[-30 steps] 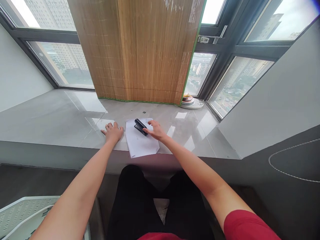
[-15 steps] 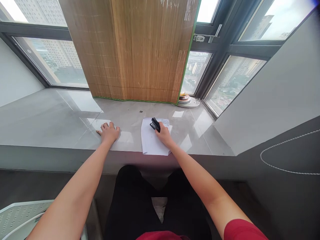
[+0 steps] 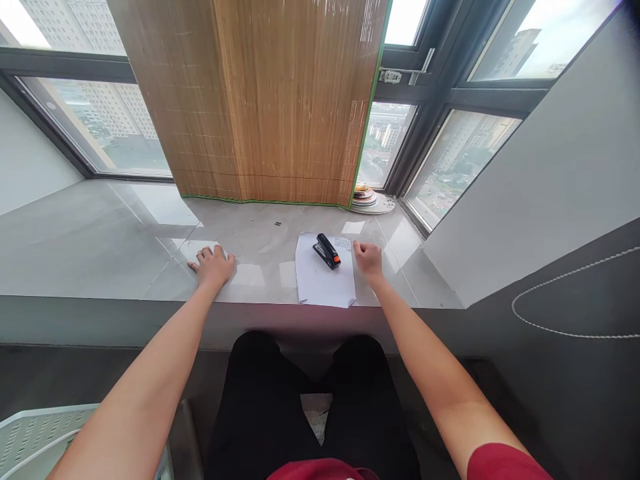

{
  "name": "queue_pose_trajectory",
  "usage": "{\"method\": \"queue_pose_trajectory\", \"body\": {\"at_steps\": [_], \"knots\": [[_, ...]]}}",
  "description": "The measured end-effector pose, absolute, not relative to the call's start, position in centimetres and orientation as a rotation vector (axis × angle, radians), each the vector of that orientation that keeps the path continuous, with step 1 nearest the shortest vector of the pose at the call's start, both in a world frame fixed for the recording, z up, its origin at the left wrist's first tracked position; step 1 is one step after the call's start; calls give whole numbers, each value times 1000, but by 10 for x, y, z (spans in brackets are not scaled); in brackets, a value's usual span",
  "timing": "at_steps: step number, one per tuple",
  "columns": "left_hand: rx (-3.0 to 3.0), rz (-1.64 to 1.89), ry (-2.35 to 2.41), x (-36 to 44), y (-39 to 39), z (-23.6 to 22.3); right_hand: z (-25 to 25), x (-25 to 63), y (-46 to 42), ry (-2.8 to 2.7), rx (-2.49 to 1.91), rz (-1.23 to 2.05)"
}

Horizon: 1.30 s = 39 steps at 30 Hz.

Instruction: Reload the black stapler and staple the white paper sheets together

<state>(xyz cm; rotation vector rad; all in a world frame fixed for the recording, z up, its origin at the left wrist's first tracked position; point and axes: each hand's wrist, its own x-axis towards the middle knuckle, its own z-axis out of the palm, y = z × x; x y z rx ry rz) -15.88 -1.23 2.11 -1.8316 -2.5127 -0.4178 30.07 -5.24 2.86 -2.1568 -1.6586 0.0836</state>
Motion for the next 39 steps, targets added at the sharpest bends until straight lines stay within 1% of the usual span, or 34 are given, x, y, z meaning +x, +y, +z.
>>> {"method": "queue_pose_trajectory", "body": {"at_steps": [2,4,9,12,15,18,20,22,25,27,29,33,36,39], "knots": [[-1833,-424,-2510,-159,-12,21,29,330,-59,-1711,-2292,56],[-1831,-428,-2513,-158,-12,20,25,347,-65,-1739,-2322,42],[-1811,-469,-2538,-158,-15,23,17,346,-69,-1799,-2355,-4],[-1869,-556,-2491,-151,-21,27,17,343,-67,-1818,-2352,-13],[-2071,-725,-2352,-119,-28,28,17,345,-66,-1828,-2350,-11],[-2482,-845,-2027,-63,-31,25,16,346,-66,-1832,-2344,-22],[-2743,-831,-1802,-25,-32,21,16,347,-66,-1833,-2337,-34],[-2904,-701,-1672,1,-33,17,16,347,-67,-1832,-2325,-43],[-2970,-492,-1631,17,-36,14,16,348,-69,-1825,-2291,-49],[-2943,-469,-1629,16,-38,14,16,344,-70,-1821,-2258,-53],[-2919,-494,-1624,13,-40,15,16,333,-69,-1795,-2127,-2],[-2913,-524,-1619,12,-41,18,15,288,-55,-1755,-1709,260],[-2904,-523,-1643,12,-41,19,16,260,-43,-1769,-1648,367],[-2894,-546,-1688,12,-40,18,17,258,-36,-1724,-1598,427]]}}
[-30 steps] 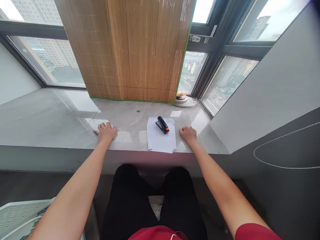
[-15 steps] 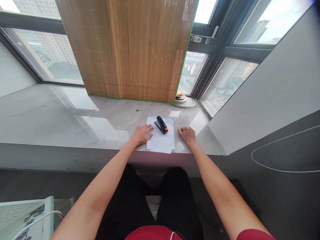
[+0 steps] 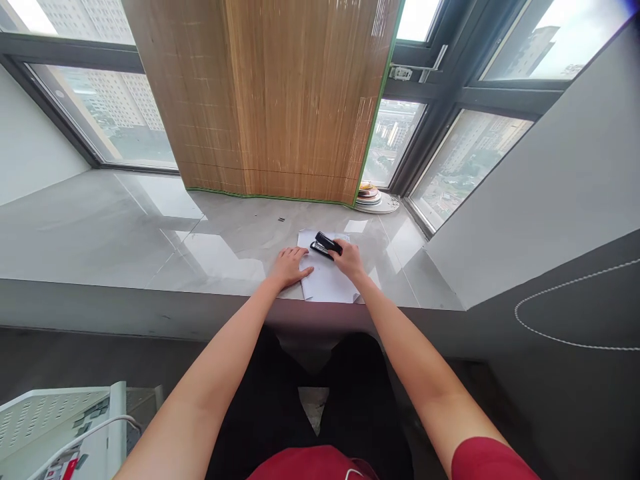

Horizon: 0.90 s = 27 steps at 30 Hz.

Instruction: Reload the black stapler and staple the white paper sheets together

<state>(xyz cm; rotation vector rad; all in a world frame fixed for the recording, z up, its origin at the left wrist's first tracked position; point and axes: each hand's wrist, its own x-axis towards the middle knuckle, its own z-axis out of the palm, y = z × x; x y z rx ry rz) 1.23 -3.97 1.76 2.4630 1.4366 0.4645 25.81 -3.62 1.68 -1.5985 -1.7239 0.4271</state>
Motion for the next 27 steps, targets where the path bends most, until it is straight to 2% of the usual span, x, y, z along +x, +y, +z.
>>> {"method": "queue_pose_trajectory", "body": {"at_steps": [8,14,18,24,27], "knots": [[2417,557,1405,11,-35,8,13,286,-41,-1931,-1340,575],[2411,585,1402,12,-34,4,3,290,-76,-1899,-1582,158],[2376,670,1346,8,-30,-1,-3,289,-91,-1912,-1727,75],[2044,889,1179,-1,-25,-3,5,284,-84,-1892,-1622,120],[1889,966,1098,-2,-25,-3,19,278,-67,-1976,-1465,257]]}}
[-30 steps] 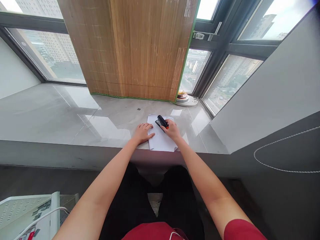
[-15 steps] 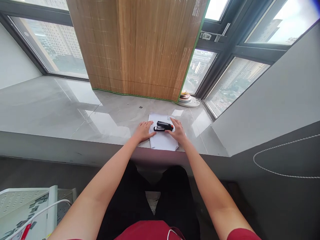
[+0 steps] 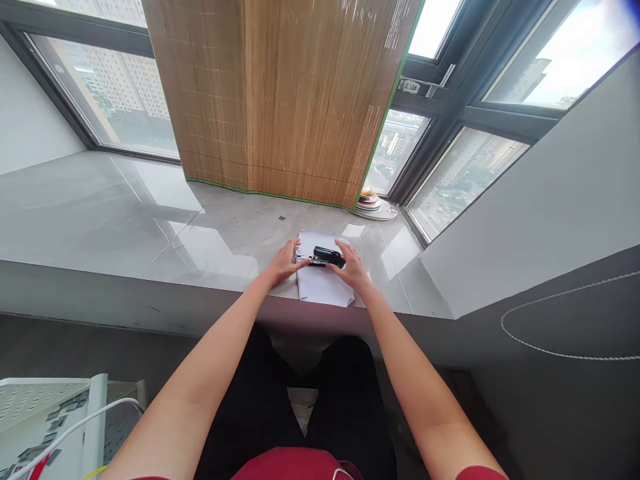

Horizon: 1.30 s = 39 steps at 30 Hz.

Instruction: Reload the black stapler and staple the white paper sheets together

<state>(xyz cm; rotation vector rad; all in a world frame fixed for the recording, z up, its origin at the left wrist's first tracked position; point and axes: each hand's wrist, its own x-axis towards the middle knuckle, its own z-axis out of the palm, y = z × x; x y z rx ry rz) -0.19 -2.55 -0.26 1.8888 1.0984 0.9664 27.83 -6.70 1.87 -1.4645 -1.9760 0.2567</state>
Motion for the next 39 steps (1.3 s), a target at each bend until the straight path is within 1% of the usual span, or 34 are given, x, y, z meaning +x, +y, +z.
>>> {"method": "queue_pose_trajectory", "body": {"at_steps": [2,4,7,9,12,15,17,19,22,25,27,29,31,34,37,39], "knots": [[1736,1072,1048,-3,-25,-1,30,271,-56,-2062,-1443,353],[1486,1231,976,-8,-24,3,42,260,-50,-2085,-1464,347],[923,1397,857,-20,-19,9,58,237,-54,-2075,-1362,70],[592,1375,756,-30,-15,12,68,215,-61,-2135,-1219,-192],[377,1294,610,-40,-12,15,78,180,-66,-2336,-1021,-464],[302,1303,651,-42,-13,17,84,154,-64,-2483,-946,-544],[326,1339,715,-41,-14,17,85,148,-62,-2497,-979,-505],[409,1363,761,-40,-16,16,83,153,-63,-2427,-1068,-396],[542,1372,798,-40,-17,14,68,174,-70,-2072,-1330,-161],[629,1350,863,-40,-17,13,43,203,-78,-1673,-1562,105],[644,1330,871,-40,-18,15,29,218,-81,-1586,-1640,244],[611,1321,825,-39,-21,20,23,226,-84,-1601,-1677,288],[567,1309,809,-34,-29,27,29,226,-89,-1616,-1655,195],[601,1225,873,-19,-48,40,53,213,-105,-1687,-1433,29],[697,1147,795,5,-74,51,73,191,-121,-1892,-1140,75],[815,1124,747,22,-92,59,77,181,-128,-1976,-1049,115]]}}
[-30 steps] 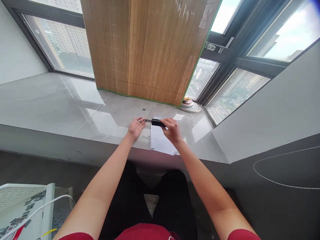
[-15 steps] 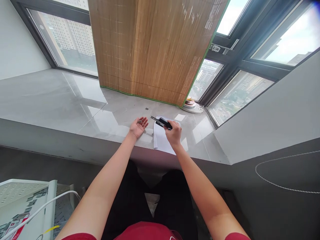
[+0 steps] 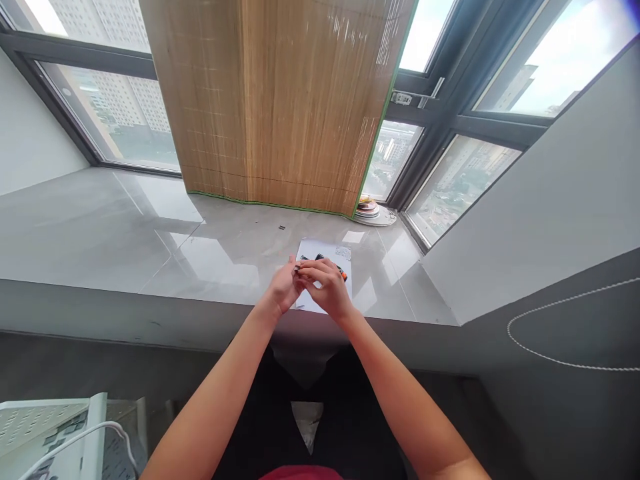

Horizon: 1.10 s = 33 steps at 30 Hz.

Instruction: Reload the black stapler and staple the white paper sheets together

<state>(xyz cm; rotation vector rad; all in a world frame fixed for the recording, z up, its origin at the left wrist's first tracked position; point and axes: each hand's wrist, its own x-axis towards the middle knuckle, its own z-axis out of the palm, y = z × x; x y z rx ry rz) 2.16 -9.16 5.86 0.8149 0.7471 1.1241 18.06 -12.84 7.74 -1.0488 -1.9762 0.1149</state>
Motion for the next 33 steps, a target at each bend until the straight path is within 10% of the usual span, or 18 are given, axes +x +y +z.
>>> {"method": "queue_pose_trajectory", "body": {"at_steps": [9,15,33], "knots": [[1381,973,836,20,-104,77,64,201,-143,-1618,-1098,242],[1980,641,2000,-57,-33,34,39,276,-123,-1300,-1343,246],[2175,517,2209,-69,-24,2,6,398,80,-1673,-1977,48]]}}
